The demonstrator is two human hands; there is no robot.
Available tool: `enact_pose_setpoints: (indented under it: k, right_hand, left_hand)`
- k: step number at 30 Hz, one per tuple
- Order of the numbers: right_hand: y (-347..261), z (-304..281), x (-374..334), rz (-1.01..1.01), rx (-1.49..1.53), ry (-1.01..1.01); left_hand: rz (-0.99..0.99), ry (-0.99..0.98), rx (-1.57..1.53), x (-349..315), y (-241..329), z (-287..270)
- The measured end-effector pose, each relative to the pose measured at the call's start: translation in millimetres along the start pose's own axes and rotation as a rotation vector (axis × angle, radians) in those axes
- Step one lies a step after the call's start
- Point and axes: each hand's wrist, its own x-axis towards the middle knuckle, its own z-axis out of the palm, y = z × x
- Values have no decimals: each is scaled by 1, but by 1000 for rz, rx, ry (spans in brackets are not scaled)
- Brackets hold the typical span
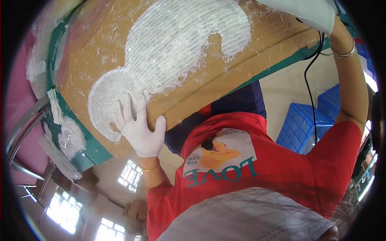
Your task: Assembling white decorative angel wings by attaching fluffy white fibers to a base template using a hot glue gun.
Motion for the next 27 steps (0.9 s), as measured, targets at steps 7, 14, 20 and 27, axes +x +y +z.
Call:
enact_pose_setpoints:
  k: [7, 14, 20, 27]
  right_hand:
    - [-17, -1, 5, 236, -155, -149]
    - [-17, 3, 5, 212, -146, -124]
    - [-22, 1, -2, 203, -164, -38]
    - [-20, -3, 0, 227, -130, -125]
  left_hand:
    - [29, 9, 36, -1, -2, 4]
    - [34, 35, 26, -1, 0, 3]
    - [17, 13, 9, 1, 2, 0]
    - [7, 18, -4, 0, 0, 3]
